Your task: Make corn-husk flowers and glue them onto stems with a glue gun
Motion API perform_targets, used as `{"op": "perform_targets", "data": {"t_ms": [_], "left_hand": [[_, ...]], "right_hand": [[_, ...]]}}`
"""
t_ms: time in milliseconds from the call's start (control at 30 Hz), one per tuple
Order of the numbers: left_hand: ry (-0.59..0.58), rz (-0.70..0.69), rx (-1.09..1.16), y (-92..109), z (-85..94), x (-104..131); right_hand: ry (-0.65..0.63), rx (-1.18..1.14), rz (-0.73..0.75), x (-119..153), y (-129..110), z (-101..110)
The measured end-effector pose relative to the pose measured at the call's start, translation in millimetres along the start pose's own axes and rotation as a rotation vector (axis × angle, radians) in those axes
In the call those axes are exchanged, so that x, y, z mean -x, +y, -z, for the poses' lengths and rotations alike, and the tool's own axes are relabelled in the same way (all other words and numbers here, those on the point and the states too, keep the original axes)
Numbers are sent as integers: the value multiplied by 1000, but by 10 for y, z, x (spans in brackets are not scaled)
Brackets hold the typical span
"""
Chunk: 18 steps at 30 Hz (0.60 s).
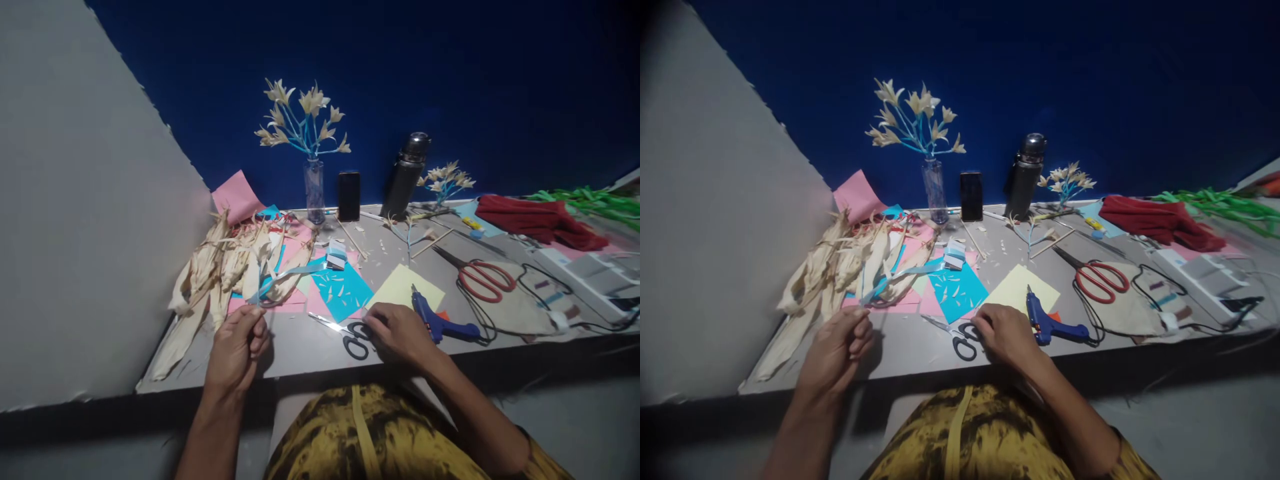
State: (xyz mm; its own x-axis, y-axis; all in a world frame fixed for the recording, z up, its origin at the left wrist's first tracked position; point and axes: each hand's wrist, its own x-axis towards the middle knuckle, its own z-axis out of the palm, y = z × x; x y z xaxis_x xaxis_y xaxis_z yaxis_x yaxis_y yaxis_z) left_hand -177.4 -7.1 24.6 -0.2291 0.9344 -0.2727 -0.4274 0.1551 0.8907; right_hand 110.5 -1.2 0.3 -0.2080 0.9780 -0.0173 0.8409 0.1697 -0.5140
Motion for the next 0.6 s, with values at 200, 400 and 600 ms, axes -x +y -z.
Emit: {"op": "perform_targets", "data": {"t_ms": [200,400,600], "left_hand": [[-76,15,1,-69,-173,-34],[-116,37,-23,-96,-317,-42],[-121,53,-15,-140,-439,-6]], "right_hand": [[116,-23,-68,267,312,189],[57,-50,-151,547,371,176],[-5,107,-94,476,51,-7]]}}
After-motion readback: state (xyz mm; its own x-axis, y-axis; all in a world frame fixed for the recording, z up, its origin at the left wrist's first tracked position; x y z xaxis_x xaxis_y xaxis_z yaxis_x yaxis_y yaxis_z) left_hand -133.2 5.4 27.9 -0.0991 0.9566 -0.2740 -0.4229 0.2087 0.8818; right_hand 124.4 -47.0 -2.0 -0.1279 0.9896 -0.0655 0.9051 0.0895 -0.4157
